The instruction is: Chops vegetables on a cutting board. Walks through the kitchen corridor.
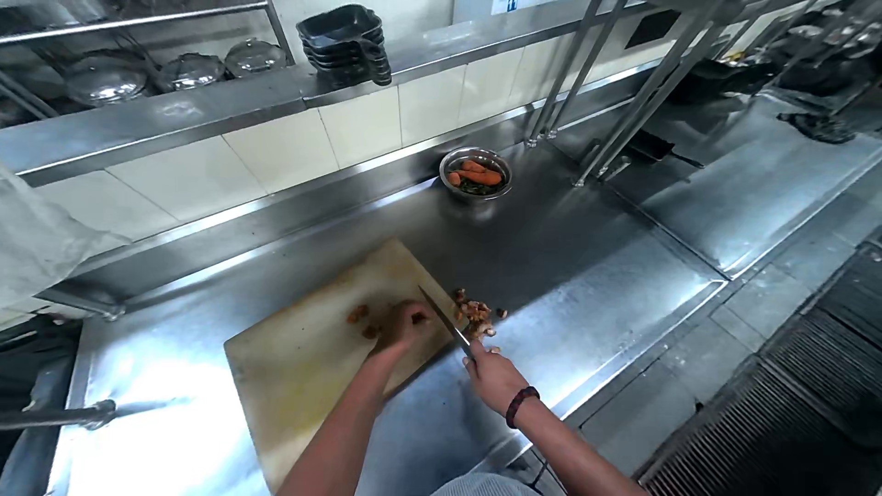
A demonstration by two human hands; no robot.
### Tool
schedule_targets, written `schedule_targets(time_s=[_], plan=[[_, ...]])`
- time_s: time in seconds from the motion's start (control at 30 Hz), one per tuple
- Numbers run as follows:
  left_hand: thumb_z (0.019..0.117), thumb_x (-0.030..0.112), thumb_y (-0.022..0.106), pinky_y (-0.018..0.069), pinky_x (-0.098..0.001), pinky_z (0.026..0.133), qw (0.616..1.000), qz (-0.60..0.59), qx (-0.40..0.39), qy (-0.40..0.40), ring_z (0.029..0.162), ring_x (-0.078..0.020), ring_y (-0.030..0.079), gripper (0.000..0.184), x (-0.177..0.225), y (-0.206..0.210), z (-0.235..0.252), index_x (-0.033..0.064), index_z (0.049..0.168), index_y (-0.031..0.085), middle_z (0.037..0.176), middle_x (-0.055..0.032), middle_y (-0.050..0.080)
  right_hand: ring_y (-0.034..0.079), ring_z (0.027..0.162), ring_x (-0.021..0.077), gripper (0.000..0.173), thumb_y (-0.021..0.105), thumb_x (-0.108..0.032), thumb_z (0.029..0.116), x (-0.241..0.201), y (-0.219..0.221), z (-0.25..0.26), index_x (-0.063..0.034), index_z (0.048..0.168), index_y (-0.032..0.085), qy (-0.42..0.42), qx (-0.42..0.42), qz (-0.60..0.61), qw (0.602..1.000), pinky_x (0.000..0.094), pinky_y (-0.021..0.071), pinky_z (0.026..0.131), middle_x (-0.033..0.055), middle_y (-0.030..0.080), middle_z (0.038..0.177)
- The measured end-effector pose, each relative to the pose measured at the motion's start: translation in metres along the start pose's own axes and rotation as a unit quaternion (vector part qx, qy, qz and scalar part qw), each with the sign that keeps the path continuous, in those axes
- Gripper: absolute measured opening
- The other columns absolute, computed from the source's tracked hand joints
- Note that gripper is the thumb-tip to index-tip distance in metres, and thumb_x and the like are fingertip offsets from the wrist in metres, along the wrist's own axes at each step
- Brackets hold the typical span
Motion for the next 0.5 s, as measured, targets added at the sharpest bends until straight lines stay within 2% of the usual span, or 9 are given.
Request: schedule_targets(time_s=[0.1,0.17,0.27,0.33,0.5], plan=[[0.0963,0.021,0.07,0.0552,-0.0399,0.101,1.0,0.006,-0.025,-0.008,0.109,-0.0149,0.068,0.018,-0.007,0.013,0.001,0.0161,0.113,0.075,0.118,-0.0021,0.071,0.071,0.106,0.0381,0.044,0.037,-0.041,0.1101,-0.006,-0.009,-0.005,-0.0116,0.141,0.047,0.01,-0.004,-0.023,1.0,0.0566,0.0566,0.09,0.0187,0.07,0.11],[0.0976,0.022,0.067,0.0524,-0.0431,0.105,0.999,0.011,-0.046,-0.001,0.114,-0.0182,0.067,0.022,-0.002,0.028,0.0,0.0139,0.116,0.074,0.119,-0.005,0.072,0.07,0.109,0.0394,0.043,0.039,-0.038,0.1101,-0.017,-0.022,-0.016,-0.0095,0.141,0.045,0.017,-0.022,-0.042,0.999,0.0575,0.0562,0.091,0.0203,0.069,0.114],[0.0958,0.025,0.069,0.0476,-0.0464,0.109,0.996,0.051,-0.071,0.004,0.122,-0.0245,0.063,0.026,0.01,0.037,-0.004,0.0106,0.117,0.074,0.124,-0.0096,0.07,0.068,0.114,0.0411,0.044,0.043,-0.033,0.1092,-0.03,-0.041,-0.041,-0.0074,0.145,0.042,0.031,-0.067,-0.065,0.995,0.059,0.0545,0.094,0.0227,0.067,0.12],[0.0957,0.028,0.07,0.048,-0.0456,0.109,0.996,0.061,-0.061,0.014,0.122,-0.0242,0.064,0.026,0.01,0.039,-0.003,0.0107,0.115,0.075,0.123,-0.0088,0.071,0.067,0.115,0.0416,0.047,0.045,-0.03,0.108,-0.03,-0.044,-0.047,-0.008,0.149,0.039,0.04,-0.081,-0.068,0.994,0.0597,0.0544,0.095,0.0233,0.067,0.122],[0.0998,0.022,0.064,0.0506,-0.04,0.107,0.998,0.015,-0.029,0.047,0.116,-0.0171,0.066,0.019,0.003,0.043,-0.005,0.013,0.111,0.076,0.118,-0.0044,0.072,0.07,0.107,0.0397,0.043,0.041,-0.032,0.1091,-0.021,0.001,0.006,-0.0105,0.146,0.043,0.014,-0.001,-0.033,0.999,0.0574,0.0566,0.091,0.0207,0.069,0.116]])
Point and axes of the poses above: each hand's wrist, its own z-axis towards the middle knuckle, its own y-axis out of the palm, x = y × z, the point moved 8 cm from there along z, towards the middle knuckle
